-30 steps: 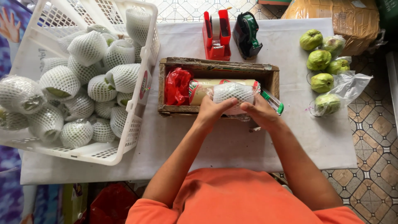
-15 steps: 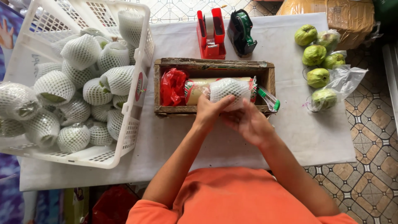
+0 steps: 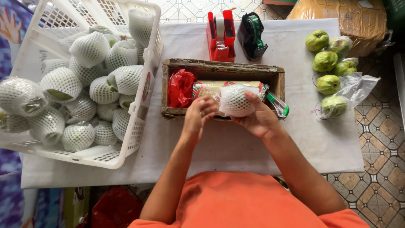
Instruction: Wrapping guavas in protective foam nets and plastic film for packaging
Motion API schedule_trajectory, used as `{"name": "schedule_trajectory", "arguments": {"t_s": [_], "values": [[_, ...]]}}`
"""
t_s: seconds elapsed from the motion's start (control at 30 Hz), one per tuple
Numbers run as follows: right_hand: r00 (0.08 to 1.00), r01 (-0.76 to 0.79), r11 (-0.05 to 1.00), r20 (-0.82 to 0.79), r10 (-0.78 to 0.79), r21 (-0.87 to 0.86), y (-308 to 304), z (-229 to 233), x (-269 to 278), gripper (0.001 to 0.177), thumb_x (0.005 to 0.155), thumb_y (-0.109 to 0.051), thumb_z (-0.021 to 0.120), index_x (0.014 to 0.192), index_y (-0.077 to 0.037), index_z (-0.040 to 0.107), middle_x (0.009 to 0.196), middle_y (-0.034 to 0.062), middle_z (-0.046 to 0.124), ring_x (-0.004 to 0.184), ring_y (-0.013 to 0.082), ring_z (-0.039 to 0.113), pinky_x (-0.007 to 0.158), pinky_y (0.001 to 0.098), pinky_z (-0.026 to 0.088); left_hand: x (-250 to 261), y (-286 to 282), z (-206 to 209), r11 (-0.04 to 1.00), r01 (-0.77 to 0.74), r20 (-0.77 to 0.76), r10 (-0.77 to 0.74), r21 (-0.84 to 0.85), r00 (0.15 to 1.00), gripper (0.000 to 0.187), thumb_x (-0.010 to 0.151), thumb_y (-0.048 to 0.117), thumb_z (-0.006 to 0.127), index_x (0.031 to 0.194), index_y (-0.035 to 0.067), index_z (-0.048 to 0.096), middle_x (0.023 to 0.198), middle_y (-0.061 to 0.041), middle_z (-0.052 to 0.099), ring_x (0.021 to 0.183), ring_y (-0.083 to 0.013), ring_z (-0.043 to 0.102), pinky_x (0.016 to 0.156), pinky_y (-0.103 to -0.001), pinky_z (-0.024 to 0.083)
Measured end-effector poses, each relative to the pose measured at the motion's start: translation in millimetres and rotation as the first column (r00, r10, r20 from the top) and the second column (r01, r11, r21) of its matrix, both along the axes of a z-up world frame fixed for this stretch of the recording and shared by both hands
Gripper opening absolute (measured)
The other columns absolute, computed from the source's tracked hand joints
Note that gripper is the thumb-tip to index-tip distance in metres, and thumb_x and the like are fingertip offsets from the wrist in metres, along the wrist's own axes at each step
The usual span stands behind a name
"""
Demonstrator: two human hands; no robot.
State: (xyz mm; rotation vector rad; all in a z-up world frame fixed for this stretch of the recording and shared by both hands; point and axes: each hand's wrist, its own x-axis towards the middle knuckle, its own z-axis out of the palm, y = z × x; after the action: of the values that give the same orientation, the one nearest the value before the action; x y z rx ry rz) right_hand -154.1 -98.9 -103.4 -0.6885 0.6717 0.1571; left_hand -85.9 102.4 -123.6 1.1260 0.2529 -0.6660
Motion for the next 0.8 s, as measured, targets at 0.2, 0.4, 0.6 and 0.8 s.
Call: {"name": "schedule_trajectory", "arguments": {"t_s": [0.2, 0.4, 0.6, 0.8], "values": [[0.999, 0.028, 1.000, -0.017, -0.028, -0.004, 5.2, 9.1, 4.5, 0.062, 0.083, -0.047, 0.079, 0.119, -0.001, 0.059, 0.110, 0.0192, 0.066, 0.098, 0.0340, 0.064, 0.086, 0.0553, 0.059, -2.9, -7.0, 11.7, 0.910, 0.412, -0.255, -0.392, 0.031, 0.884, 0.067, 0.098, 0.052, 0.050, 0.118, -0.010, 0.065, 0.096, -0.032, 0.073, 0.080, -0.0374, 0.077, 0.070, -0.046, 0.064], [0.997, 0.065, 0.998, -0.036, -0.065, -0.009, 13.8, 31.8, -3.6, 0.060, 0.082, -0.045, 0.080, 0.117, -0.001, 0.060, 0.109, 0.0203, 0.067, 0.096, 0.0371, 0.066, 0.082, 0.0554, 0.061, 18.8, -41.6, -81.4, 0.968, 0.237, -0.352, -0.249, -0.078, 0.902, 0.043, 0.097, 0.036, 0.059, 0.110, -0.005, 0.057, 0.090, -0.023, 0.068, 0.078, -0.0365, 0.077, 0.068, -0.048, 0.065], [0.997, 0.072, 0.997, -0.021, -0.072, 0.007, 5.5, 4.1, -8.5, 0.058, 0.084, -0.045, 0.080, 0.117, -0.001, 0.062, 0.111, 0.0207, 0.068, 0.094, 0.0371, 0.068, 0.079, 0.0573, 0.062, 29.0, -57.1, -135.4, 0.982, 0.187, -0.222, -0.185, -0.011, 0.957, 0.024, 0.089, 0.005, 0.064, 0.109, -0.007, 0.063, 0.082, -0.016, 0.068, 0.058, -0.0247, 0.072, 0.049, -0.034, 0.062], [0.995, 0.093, 0.995, 0.027, -0.092, -0.037, 10.2, -6.7, -13.5, 0.051, 0.086, -0.041, 0.079, 0.115, -0.003, 0.063, 0.108, 0.0175, 0.070, 0.093, 0.0343, 0.069, 0.077, 0.0548, 0.062, 46.3, -74.2, -101.7, 0.996, 0.044, -0.084, -0.038, 0.078, 0.996, 0.040, 0.077, -0.012, 0.062, 0.116, -0.016, 0.057, 0.085, -0.025, 0.064, 0.059, -0.0344, 0.066, 0.051, -0.055, 0.060]]}}
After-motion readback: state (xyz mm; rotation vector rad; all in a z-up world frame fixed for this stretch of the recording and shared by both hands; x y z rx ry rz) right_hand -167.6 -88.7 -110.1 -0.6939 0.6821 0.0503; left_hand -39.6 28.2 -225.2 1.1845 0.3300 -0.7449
